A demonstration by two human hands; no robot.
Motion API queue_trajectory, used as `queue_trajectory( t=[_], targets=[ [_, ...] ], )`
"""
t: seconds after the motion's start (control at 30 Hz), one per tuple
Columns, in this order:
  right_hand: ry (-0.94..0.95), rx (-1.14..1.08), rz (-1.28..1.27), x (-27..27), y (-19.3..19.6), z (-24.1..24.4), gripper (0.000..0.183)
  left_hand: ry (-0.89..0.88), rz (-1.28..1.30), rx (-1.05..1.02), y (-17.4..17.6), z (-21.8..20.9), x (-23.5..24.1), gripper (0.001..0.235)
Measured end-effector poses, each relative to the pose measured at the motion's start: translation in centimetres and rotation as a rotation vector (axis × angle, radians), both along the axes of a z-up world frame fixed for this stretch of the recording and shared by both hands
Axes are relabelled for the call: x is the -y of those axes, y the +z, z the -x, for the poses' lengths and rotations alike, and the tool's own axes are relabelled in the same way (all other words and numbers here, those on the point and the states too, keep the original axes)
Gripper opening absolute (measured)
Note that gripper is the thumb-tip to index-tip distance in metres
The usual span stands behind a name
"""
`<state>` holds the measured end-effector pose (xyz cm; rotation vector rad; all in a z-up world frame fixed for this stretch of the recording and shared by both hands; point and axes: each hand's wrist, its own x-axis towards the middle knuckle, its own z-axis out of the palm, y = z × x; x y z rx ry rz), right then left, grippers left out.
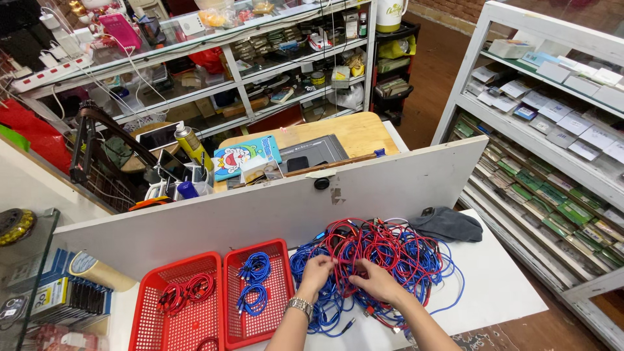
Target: The person untangles a pile of red and blue USB cables on a counter, coils each cable by hand, and places them into separate red plastic baskets. The person handles the cables one at a time, sorting them by color into the baskets.
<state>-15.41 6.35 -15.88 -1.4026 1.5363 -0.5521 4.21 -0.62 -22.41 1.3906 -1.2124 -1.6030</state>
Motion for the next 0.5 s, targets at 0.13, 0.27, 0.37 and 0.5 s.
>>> queue_trajectory(
  t=[0.13,0.27,0.37,0.5],
  targets=[
    [-0.036,0.221,-0.009,0.2,-0.2,-2.1,0.066,-0.090,-0.083,-0.292,5.7,1.1,0.8,0.023],
    [-0.112,-0.084,0.033,2.5,2.4,-2.6,0.039,-0.133,0.029,-0.384,12.4,1.7,2.7,0.029],
    [-0.168,-0.050,0.268,5.1,6.4,-0.4,0.031,-0.093,0.123,-0.444,15.1,0.5,4.1,0.035],
    [-0.232,0.252,0.304,6.2,12.7,2.4,0.026,0.015,0.376,-0.063,14.5,-1.4,3.5,0.047]
  ],
)
